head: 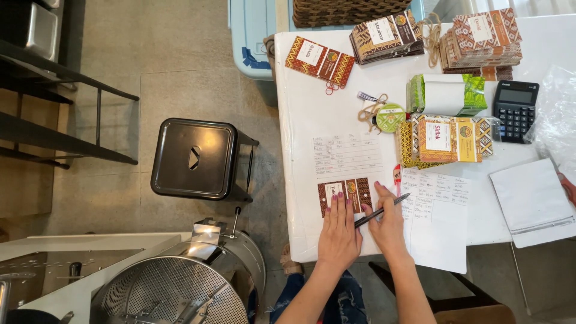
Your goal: The person writes on a paper with a pen, then picks up a stack of small notebooks and flips through their pages. The person places the notebooks back on the table.
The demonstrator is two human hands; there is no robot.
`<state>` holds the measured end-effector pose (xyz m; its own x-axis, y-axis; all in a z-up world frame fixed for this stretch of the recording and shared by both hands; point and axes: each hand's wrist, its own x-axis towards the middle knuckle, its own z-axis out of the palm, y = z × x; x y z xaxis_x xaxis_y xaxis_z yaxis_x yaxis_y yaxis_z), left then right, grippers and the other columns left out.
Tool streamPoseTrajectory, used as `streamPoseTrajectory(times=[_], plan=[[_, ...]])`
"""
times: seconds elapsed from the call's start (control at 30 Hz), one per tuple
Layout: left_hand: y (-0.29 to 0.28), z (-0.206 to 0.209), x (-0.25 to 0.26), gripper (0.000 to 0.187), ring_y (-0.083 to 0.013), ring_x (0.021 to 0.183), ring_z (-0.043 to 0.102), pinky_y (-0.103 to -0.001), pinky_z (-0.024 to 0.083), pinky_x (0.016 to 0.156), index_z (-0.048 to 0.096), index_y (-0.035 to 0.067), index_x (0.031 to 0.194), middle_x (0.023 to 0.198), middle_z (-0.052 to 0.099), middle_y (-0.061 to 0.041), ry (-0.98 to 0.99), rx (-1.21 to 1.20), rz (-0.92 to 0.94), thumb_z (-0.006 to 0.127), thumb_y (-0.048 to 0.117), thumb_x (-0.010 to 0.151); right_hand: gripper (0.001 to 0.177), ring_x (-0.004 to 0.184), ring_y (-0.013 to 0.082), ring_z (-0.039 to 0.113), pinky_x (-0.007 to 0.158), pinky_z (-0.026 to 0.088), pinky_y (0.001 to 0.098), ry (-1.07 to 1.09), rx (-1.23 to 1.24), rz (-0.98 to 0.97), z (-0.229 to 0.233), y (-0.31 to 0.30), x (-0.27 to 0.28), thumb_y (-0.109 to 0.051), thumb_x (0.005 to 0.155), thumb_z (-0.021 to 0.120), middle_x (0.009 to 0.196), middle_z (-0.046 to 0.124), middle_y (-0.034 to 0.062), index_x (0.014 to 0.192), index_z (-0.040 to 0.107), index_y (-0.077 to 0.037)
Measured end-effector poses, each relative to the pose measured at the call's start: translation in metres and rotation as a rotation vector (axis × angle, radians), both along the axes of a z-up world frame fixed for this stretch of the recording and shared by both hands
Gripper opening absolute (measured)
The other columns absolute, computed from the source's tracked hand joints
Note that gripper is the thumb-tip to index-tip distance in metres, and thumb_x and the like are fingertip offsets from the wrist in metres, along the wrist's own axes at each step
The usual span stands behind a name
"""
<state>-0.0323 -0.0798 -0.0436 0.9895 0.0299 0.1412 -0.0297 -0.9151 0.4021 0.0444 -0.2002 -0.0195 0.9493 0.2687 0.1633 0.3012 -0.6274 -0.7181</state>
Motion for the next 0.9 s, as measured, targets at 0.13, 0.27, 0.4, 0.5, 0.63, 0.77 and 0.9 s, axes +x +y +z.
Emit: streamPoseTrajectory(times=[0.13,0.27,0.4,0.5,0.63,0.77,0.9], plan=[[0.001,-0.001,0.000,0.074,-0.0414,0.154,0.025,-0.050,0.024,0.125,0.029,-0.005,0.158,0.166,0.024,-0.028,0.000,-0.034,-0.010,0.051,0.027,0.095,0.029,0.137,0.0347,0.050,0.108,0.040,0.0464,-0.014,-0.003,0.005,-0.007,-0.004,0.002,-0.007,0.095,0.066,0.146,0.058,0.0155,0.090,0.038,-0.009],[0.002,0.002,0.000,0.073,-0.0415,0.154,0.026,-0.051,0.026,0.124,0.031,-0.005,0.157,0.166,0.025,-0.028,-0.002,-0.023,-0.011,0.052,0.026,0.095,0.026,0.135,0.0323,0.052,0.105,0.044,0.0419,-0.015,-0.007,0.016,-0.007,-0.007,0.002,-0.007,0.093,0.069,0.143,0.058,0.0130,0.102,0.045,-0.006],[0.002,0.005,0.000,0.070,-0.0422,0.154,0.025,-0.052,0.026,0.124,0.030,-0.005,0.158,0.166,0.025,-0.028,0.014,-0.004,-0.008,0.048,0.027,0.099,0.038,0.098,0.0274,0.072,0.076,0.059,0.0316,-0.310,-0.015,0.065,0.009,-0.018,0.015,-0.003,0.094,0.071,0.120,0.070,0.0226,0.077,0.037,-0.007],[0.003,0.006,0.002,0.068,-0.0425,0.154,0.026,-0.052,0.025,0.124,0.033,-0.004,0.157,0.165,0.027,-0.028,0.015,-0.008,-0.014,0.048,0.028,0.099,0.044,0.105,0.0274,0.076,0.071,0.055,0.0287,-0.186,0.125,-0.022,0.021,-0.021,0.023,-0.043,0.105,0.048,0.092,0.073,0.0099,0.076,0.034,-0.012],[0.000,-0.002,0.002,0.067,-0.0425,0.152,0.029,-0.053,0.028,0.123,0.038,-0.003,0.155,0.163,0.032,-0.027,-0.025,-0.021,0.004,0.051,0.027,0.097,0.065,0.079,0.0158,0.061,0.073,0.053,0.0276,-0.016,0.621,0.087,0.022,0.037,0.043,-0.067,0.107,0.027,0.101,0.064,0.0098,0.120,0.049,-0.007],[0.003,0.008,0.003,0.061,-0.0456,0.148,0.034,-0.055,0.033,0.118,0.047,0.007,0.150,0.158,0.036,-0.031,-0.041,-0.014,-0.012,0.056,0.024,0.091,0.044,0.053,0.0095,0.047,0.051,0.035,0.0256,0.398,0.569,-0.070,0.006,0.077,0.060,-0.039,0.104,0.045,0.058,0.051,0.0020,0.075,0.058,-0.009],[0.006,0.014,0.006,0.047,-0.0496,0.147,0.035,-0.058,0.036,0.115,0.058,0.007,0.136,0.153,0.040,-0.035,-0.094,-0.055,-0.036,0.054,0.017,0.091,0.046,0.057,0.0055,0.039,0.059,0.035,0.0235,0.513,0.516,-0.149,0.024,0.101,0.067,-0.025,0.098,0.069,0.055,0.042,-0.0060,0.061,0.044,-0.015]])
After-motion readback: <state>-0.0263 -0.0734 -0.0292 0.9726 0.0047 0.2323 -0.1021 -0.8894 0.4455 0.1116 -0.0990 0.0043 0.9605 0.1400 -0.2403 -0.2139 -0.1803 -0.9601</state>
